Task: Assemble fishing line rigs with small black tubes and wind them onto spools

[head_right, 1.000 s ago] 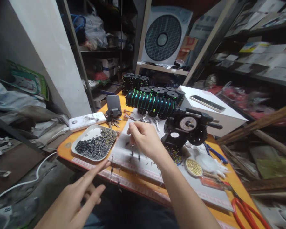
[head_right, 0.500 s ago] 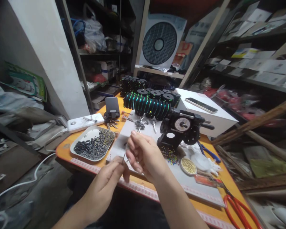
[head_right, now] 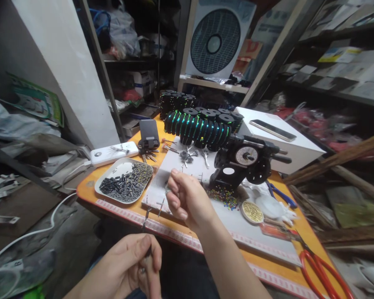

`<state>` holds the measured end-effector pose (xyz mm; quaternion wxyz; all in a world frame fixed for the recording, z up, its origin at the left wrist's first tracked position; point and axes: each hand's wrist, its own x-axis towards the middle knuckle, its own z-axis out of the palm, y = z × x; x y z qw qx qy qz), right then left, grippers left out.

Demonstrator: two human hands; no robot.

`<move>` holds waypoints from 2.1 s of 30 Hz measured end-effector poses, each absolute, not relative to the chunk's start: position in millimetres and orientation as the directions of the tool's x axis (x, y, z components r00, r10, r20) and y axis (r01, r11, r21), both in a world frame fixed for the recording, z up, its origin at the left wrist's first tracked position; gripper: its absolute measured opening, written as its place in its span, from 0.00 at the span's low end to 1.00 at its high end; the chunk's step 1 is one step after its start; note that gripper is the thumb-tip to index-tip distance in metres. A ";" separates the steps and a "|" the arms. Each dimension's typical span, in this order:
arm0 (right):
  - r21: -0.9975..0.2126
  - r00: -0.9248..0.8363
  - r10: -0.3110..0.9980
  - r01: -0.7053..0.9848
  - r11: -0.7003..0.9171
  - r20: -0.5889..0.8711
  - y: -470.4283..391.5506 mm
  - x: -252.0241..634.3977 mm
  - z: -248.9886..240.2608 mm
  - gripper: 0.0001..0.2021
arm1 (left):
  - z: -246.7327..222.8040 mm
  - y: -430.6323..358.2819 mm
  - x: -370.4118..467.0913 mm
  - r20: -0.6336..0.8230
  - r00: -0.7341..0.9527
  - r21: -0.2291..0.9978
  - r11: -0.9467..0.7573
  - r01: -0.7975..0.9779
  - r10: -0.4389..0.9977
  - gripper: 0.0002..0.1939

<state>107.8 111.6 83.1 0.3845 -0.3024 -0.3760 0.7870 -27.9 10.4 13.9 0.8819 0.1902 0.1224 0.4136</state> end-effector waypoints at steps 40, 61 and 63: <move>-0.758 -0.488 0.847 -0.464 -0.458 -0.212 107.0 93.8 84.5 0.22 | 34.1 45.0 -28.1 -0.020 0.319 0.789 0.210 -0.577 0.948 0.16; -0.768 -0.506 0.837 -0.446 -0.460 -0.208 110.0 96.5 81.9 0.21 | 4.5 9.4 -34.4 -0.074 0.441 0.501 0.416 -0.759 0.894 0.15; -0.770 -0.511 0.833 -0.439 -0.463 -0.209 109.7 96.4 80.8 0.21 | 3.1 7.6 -35.7 -0.085 0.450 0.502 0.428 -0.751 0.889 0.16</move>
